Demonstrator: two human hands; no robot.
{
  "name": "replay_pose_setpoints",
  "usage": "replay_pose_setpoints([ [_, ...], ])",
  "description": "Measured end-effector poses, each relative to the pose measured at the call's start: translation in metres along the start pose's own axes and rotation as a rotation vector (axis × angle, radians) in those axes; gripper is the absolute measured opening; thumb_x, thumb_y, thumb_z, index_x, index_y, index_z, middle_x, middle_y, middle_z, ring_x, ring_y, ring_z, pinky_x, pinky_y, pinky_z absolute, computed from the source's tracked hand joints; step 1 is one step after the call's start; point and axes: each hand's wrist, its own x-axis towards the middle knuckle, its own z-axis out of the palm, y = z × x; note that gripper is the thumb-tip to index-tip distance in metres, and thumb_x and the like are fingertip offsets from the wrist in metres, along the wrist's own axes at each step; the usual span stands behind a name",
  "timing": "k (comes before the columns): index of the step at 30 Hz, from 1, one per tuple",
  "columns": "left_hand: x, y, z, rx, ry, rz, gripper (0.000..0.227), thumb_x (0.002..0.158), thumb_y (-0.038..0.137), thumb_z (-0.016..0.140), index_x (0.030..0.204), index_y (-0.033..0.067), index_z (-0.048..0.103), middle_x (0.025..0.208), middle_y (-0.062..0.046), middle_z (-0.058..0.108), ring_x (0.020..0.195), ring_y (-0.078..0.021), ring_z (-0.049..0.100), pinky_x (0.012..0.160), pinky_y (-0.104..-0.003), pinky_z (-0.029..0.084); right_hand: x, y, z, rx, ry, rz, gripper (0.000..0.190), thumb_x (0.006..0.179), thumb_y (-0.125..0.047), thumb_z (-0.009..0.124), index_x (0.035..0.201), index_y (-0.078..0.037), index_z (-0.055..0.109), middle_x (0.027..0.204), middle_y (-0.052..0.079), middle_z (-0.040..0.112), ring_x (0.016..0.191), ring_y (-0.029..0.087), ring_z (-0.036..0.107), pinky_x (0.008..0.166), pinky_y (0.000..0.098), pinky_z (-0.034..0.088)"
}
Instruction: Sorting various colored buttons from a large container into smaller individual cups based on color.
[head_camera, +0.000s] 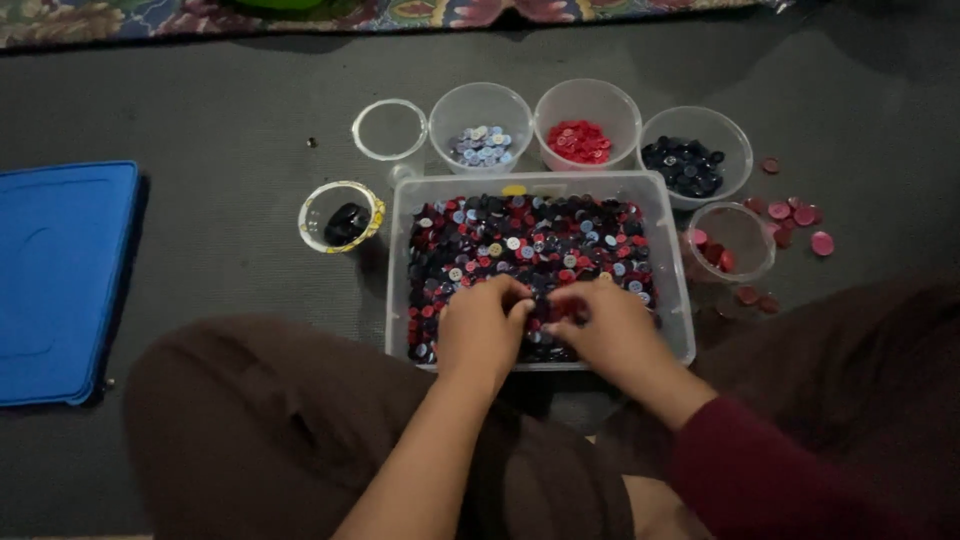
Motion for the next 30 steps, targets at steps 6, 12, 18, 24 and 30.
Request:
replay_pose_setpoints([
  [6, 0.012, -0.002, 0.004, -0.598, 0.038, -0.001, 0.021, 0.091, 0.035, 0.073, 0.108, 0.0245, 0.078, 0.093, -0.003, 0.081, 0.098, -0.0212, 0.076, 0.09, -0.037, 0.056, 0.001, 0.004, -0.02, 0.358, 0.078, 0.125, 0.021, 0.082, -0.031, 0.081, 0.102, -0.033, 0.084, 0.093, 0.005, 0.081, 0.094, 0.025, 0.076, 0.077, 0.0338, 0.057],
  [12, 0.008, 0.009, 0.001, -0.849, -0.028, 0.008, 0.03, 0.098, 0.028, 0.065, 0.122, 0.0131, 0.073, 0.09, -0.007, 0.079, 0.089, -0.0159, 0.071, 0.082, -0.03, 0.056, -0.021, -0.026, -0.053, 1.022, 0.057, 0.268, 0.043, 0.09, -0.018, 0.072, 0.132, -0.008, 0.069, 0.114, 0.005, 0.069, 0.093, 0.01, 0.061, 0.079, 0.0189, 0.052],
  [18, 0.003, 0.014, -0.004, -1.001, -0.075, 0.011, 0.032, 0.103, 0.019, 0.053, 0.127, 0.0089, 0.072, 0.101, -0.011, 0.077, 0.093, -0.016, 0.071, 0.083, -0.026, 0.055, -0.021, -0.025, -0.058, 1.243, -0.021, 0.286, 0.051, 0.093, -0.014, 0.069, 0.141, -0.002, 0.061, 0.11, 0.004, 0.065, 0.091, 0.009, 0.06, 0.086, 0.0183, 0.054],
  [24, -0.001, 0.016, -0.003, -1.087, -0.08, 0.025, 0.031, 0.102, 0.012, 0.053, 0.128, 0.0062, 0.07, 0.108, -0.009, 0.076, 0.089, -0.013, 0.064, 0.085, -0.025, 0.054, -0.02, -0.029, -0.058, 1.265, -0.032, 0.302, 0.051, 0.091, -0.013, 0.069, 0.141, -0.004, 0.061, 0.112, 0.005, 0.065, 0.093, 0.008, 0.06, 0.092, 0.0203, 0.054],
  [30, 0.017, 0.002, 0.027, -0.741, 0.003, 0.124, 0.033, 0.081, 0.027, 0.085, 0.114, 0.0257, 0.079, 0.105, -0.004, 0.08, 0.099, -0.0166, 0.075, 0.088, -0.03, 0.058, -0.019, -0.03, -0.058, 1.209, -0.042, 0.322, 0.049, 0.09, -0.015, 0.071, 0.138, -0.009, 0.064, 0.113, 0.006, 0.066, 0.096, 0.013, 0.061, 0.092, 0.0249, 0.053],
])
